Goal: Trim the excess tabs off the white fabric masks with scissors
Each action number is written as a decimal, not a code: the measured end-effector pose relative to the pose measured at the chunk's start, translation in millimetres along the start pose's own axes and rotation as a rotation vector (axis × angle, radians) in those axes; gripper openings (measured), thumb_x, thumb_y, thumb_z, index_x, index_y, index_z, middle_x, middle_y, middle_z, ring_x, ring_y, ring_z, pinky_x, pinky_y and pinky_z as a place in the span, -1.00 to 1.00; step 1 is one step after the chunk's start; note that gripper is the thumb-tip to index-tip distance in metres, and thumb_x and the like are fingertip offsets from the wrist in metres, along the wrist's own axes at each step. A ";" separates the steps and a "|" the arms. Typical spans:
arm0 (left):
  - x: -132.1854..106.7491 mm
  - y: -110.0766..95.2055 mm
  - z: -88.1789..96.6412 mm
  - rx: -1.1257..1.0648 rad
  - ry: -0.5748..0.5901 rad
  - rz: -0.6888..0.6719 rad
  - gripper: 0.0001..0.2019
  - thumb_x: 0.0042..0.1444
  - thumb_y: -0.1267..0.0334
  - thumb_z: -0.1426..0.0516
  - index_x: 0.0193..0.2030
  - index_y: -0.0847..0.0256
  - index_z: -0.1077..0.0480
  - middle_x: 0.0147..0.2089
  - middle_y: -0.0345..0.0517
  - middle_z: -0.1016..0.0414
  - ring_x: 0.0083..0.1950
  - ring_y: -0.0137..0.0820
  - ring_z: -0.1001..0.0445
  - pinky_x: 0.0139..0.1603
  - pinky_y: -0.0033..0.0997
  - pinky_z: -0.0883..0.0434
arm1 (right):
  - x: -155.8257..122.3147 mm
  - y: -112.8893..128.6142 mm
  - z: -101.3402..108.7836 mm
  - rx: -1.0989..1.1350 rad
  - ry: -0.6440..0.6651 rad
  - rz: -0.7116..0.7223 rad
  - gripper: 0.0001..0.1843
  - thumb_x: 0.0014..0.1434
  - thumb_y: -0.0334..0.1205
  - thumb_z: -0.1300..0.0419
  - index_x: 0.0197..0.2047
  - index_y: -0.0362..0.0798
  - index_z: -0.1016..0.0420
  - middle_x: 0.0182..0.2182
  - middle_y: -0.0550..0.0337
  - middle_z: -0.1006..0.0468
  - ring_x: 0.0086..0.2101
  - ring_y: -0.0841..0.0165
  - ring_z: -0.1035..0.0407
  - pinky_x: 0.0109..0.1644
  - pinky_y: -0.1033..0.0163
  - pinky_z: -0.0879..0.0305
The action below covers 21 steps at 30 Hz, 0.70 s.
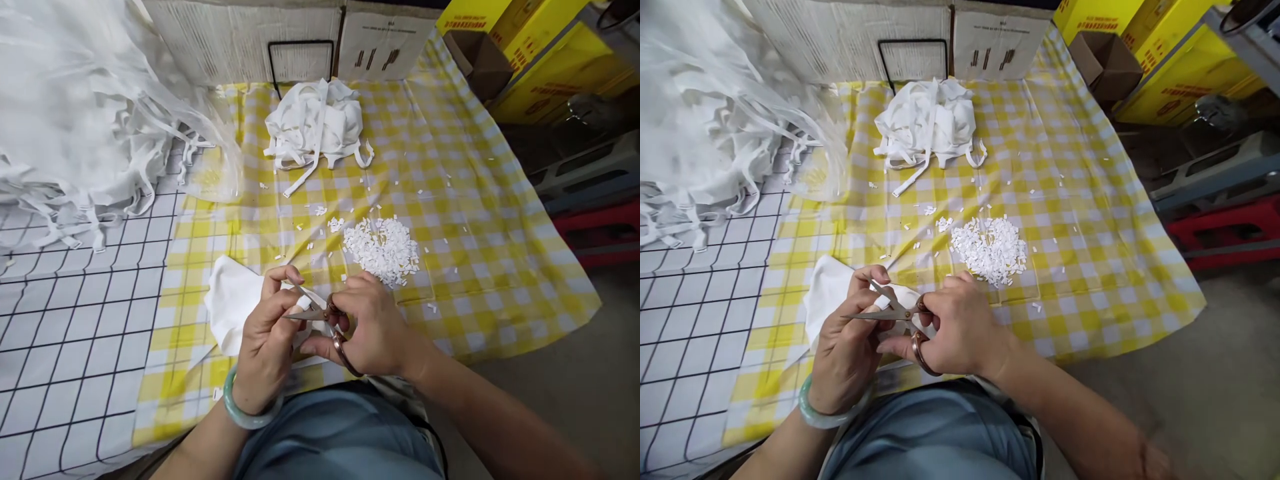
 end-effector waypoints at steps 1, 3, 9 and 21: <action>0.3 0.1 -0.2 0.008 0.006 -0.008 -0.72 0.28 0.27 -0.05 -0.43 0.11 -0.50 -0.24 0.00 -0.30 0.15 -0.15 -0.20 0.01 -0.26 -0.35 | -0.4 -0.3 -0.5 -0.001 -0.004 0.003 -0.47 -0.09 0.19 -0.39 -0.63 -0.01 -0.26 -0.67 0.29 -0.38 -0.53 0.40 -0.21 -0.22 0.17 -0.10; 1.0 0.1 -0.7 0.022 0.019 -0.038 -0.72 0.29 0.27 -0.05 -0.42 0.09 -0.50 -0.30 -0.02 -0.30 0.15 -0.17 -0.18 0.09 -0.25 -0.30 | -0.9 -1.1 -1.4 -0.004 -0.013 0.005 -0.45 -0.09 0.20 -0.39 -0.64 -0.01 -0.25 -0.68 0.29 -0.38 -0.54 0.40 -0.21 -0.23 0.18 -0.09; 1.3 -0.7 -2.7 0.045 0.049 -0.119 -0.75 0.32 0.24 -0.05 -0.32 0.06 -0.53 -0.43 -0.08 -0.28 0.11 -0.20 -0.18 0.20 -0.20 -0.18 | -1.3 -2.3 -2.4 0.006 -0.017 -0.002 -0.44 -0.05 0.23 -0.36 -0.65 -0.03 -0.26 -0.68 0.28 -0.35 -0.54 0.42 -0.20 -0.24 0.19 -0.08; 10.7 3.0 -21.9 0.033 0.107 -0.105 -0.75 0.33 0.28 -0.04 -0.38 0.12 -0.43 -0.30 -0.05 -0.35 0.12 -0.21 -0.20 0.17 -0.19 -0.25 | -16.9 -20.4 3.4 -0.085 -0.124 -0.054 -0.43 0.03 0.20 -0.34 -0.68 -0.04 -0.27 -0.69 0.25 -0.38 -0.56 0.42 -0.20 -0.31 0.23 -0.05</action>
Point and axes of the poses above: each hand's wrist, its own x-axis towards the middle knuckle, its own z-axis out of the back of the hand, y = z × x, the point moved 3 cm from there along x, towards the middle knuckle
